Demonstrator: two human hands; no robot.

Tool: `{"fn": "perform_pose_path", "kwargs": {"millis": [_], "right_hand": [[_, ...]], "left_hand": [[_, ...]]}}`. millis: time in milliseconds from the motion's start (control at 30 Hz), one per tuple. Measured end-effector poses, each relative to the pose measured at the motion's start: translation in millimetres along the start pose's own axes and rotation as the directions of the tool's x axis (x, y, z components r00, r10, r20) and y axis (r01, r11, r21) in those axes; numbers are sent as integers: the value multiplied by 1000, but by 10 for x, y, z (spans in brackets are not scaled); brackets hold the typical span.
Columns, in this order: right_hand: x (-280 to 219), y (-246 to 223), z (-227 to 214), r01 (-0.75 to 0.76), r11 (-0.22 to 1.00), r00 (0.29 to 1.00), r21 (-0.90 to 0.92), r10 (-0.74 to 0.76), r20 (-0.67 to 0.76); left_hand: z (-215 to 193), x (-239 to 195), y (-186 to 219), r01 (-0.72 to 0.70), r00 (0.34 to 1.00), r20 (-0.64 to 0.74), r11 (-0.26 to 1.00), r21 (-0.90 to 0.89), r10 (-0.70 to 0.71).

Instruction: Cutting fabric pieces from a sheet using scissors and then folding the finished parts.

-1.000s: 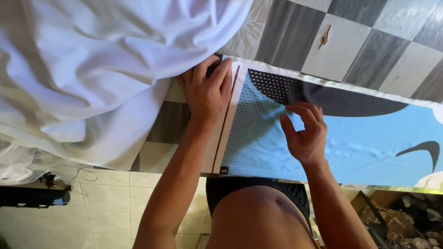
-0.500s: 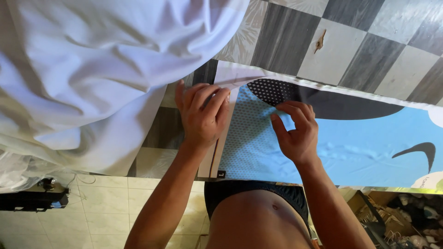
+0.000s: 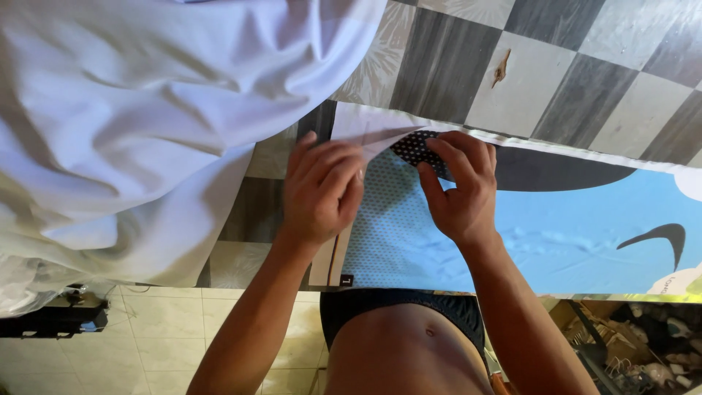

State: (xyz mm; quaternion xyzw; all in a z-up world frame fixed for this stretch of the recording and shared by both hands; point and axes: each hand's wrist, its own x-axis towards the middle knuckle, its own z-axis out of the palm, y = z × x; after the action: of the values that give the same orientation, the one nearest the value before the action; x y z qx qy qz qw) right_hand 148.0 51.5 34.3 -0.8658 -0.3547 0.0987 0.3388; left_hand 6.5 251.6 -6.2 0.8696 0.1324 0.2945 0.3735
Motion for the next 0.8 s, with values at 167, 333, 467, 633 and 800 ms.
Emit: {"fn": "perform_pose_path", "kwargs": {"millis": [167,333,467,633,800], "right_hand": [[-49,22,-10,16,998,1000,-55,-14,24],[-238,75,-92,-31,999,999,-40,32,22],[-473,228,-262,-77,997,997,-22,77,-18],[-896,494,-574,-169,985,982,-30,166,-93],[-1677,969,-984,-360,933,926,-30,353,-135]], "left_hand": [[2,-187,196,-21,998,64,995,-100,28],[55,-186,68,-9,998,56,996,-88,14],[103,44,-276,75,997,20,997,33,-76],[43,291,-313,80,996,7,971,225,-84],[-86,-88,-137,105,993,25,943,315,-119]]}}
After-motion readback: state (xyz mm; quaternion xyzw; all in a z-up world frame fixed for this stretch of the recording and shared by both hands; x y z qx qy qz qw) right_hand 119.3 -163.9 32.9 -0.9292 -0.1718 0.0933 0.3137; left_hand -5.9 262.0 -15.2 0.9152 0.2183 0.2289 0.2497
